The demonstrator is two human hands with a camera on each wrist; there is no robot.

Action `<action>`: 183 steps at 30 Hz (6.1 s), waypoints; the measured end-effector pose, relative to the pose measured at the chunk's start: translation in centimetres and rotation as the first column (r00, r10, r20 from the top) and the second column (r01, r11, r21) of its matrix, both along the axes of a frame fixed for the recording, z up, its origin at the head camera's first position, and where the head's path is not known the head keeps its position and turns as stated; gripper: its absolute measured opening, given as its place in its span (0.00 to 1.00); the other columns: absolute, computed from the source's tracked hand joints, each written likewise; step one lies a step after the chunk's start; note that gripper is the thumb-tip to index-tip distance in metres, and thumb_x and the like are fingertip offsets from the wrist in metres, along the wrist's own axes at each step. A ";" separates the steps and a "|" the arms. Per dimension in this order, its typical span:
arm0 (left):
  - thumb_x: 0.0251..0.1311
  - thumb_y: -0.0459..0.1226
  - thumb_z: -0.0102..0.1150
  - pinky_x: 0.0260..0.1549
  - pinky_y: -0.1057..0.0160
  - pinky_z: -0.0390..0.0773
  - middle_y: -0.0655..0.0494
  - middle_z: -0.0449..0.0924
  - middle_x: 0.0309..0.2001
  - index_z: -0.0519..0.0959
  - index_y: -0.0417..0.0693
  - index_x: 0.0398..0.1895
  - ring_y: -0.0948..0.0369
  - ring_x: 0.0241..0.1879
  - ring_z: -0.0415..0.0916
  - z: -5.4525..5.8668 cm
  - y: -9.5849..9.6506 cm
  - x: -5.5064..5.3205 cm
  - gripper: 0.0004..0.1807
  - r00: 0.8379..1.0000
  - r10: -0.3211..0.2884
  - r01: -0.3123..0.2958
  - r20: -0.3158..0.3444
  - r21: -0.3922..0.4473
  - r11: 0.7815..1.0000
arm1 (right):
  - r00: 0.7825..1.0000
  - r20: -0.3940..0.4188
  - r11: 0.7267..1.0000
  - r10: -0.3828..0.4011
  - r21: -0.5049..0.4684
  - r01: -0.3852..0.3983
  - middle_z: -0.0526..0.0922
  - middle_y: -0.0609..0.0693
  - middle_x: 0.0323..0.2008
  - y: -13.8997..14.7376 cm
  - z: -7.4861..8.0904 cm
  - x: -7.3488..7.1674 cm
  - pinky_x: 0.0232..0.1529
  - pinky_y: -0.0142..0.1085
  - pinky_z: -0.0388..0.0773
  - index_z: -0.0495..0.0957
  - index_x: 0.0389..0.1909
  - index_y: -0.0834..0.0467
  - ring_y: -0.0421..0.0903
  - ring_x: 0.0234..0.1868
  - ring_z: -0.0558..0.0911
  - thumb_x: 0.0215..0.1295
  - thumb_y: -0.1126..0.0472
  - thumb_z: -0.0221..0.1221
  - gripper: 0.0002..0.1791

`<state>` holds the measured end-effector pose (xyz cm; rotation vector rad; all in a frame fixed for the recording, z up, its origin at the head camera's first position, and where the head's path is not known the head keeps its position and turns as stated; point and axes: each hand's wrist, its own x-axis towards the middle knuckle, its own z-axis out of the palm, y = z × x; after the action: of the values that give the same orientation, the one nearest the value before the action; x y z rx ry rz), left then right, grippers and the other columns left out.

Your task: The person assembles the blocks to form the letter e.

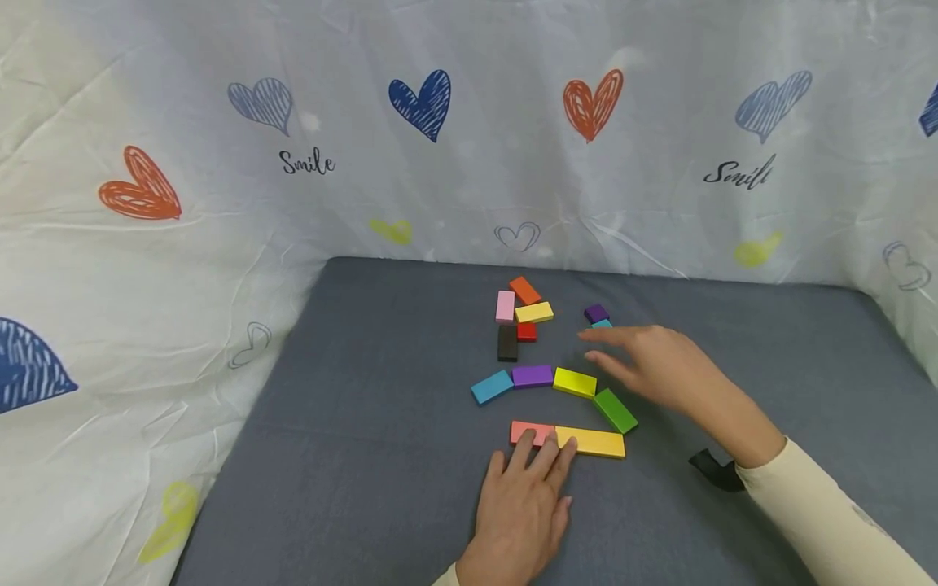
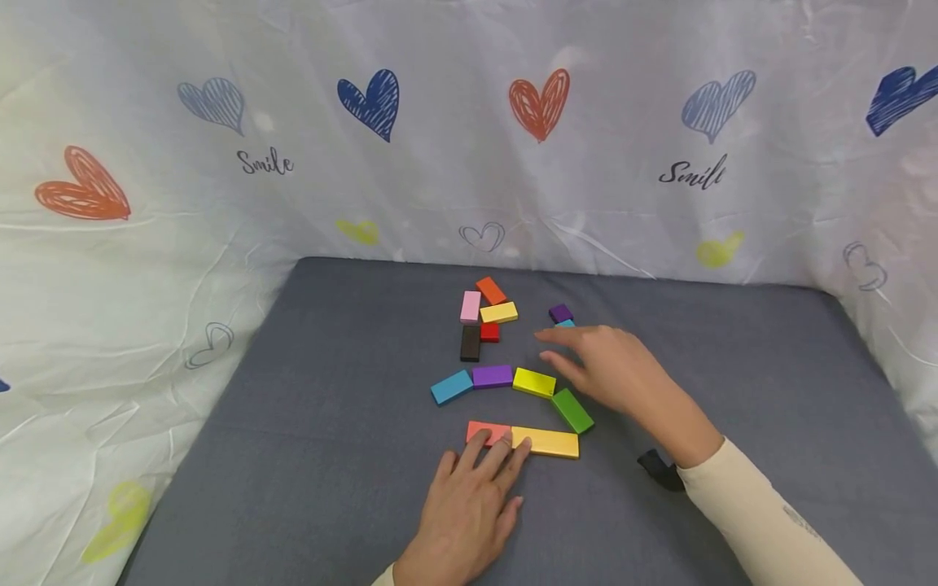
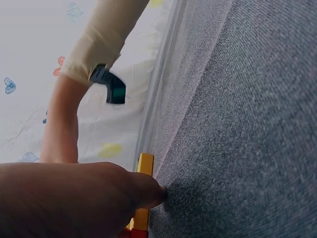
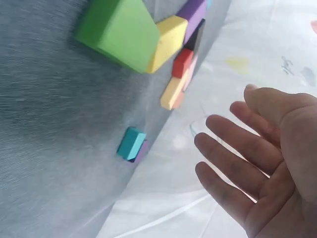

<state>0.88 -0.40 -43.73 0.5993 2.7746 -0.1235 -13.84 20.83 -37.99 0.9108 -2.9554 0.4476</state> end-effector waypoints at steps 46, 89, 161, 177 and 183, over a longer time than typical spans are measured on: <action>0.73 0.66 0.52 0.56 0.51 0.75 0.68 0.67 0.75 0.60 0.76 0.82 0.60 0.72 0.64 0.0 0.0 0.3 0.37 0.992 0.030 -0.010 -0.119 0.167 0.986 | 0.981 0.146 0.980 0.130 0.129 -0.149 0.70 0.46 0.77 4.9 -3.7 9.4 0.43 0.45 0.86 0.79 0.68 0.29 0.41 0.51 0.88 0.73 0.31 0.58 0.25; 0.61 0.53 0.76 0.60 0.50 0.80 0.57 0.76 0.70 0.78 0.56 0.71 0.58 0.64 0.77 2.8 -8.8 -20.0 0.36 0.996 -0.072 0.082 -0.050 0.228 0.970 | 0.973 0.142 0.980 0.180 0.060 -0.190 0.67 0.47 0.79 4.9 -3.8 9.4 0.44 0.45 0.86 0.75 0.72 0.32 0.47 0.60 0.86 0.76 0.36 0.59 0.26; 0.59 0.49 0.78 0.41 0.61 0.80 0.65 0.73 0.57 0.78 0.60 0.68 0.65 0.45 0.78 1.3 -16.6 -9.4 0.33 0.996 -0.039 -0.009 0.085 0.503 0.864 | 0.972 0.205 0.987 0.114 0.089 -0.135 0.67 0.46 0.79 4.8 -3.8 9.8 0.50 0.50 0.85 0.74 0.72 0.31 0.49 0.62 0.85 0.77 0.34 0.56 0.26; 0.60 0.46 0.79 0.43 0.64 0.78 0.60 0.72 0.56 0.76 0.52 0.66 0.64 0.45 0.75 0.7 -16.7 -7.2 0.33 0.996 -0.018 -0.031 0.083 0.554 0.832 | 0.979 0.165 0.988 0.123 0.070 -0.136 0.67 0.45 0.79 4.8 -3.8 10.0 0.49 0.48 0.85 0.75 0.72 0.31 0.47 0.60 0.86 0.76 0.36 0.59 0.26; 0.60 0.46 0.79 0.44 0.64 0.79 0.62 0.71 0.57 0.78 0.58 0.65 0.65 0.46 0.75 0.6 -16.4 -7.0 0.31 0.996 -0.039 -0.012 0.075 0.585 0.811 | 0.982 0.136 0.988 0.133 0.064 -0.143 0.68 0.45 0.78 4.9 -3.9 10.1 0.48 0.47 0.85 0.76 0.71 0.32 0.47 0.60 0.86 0.76 0.37 0.60 0.25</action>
<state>-6.09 -16.84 -43.16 0.7399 2.7016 0.7703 -3.77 25.73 -41.89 1.1437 -3.0573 0.4209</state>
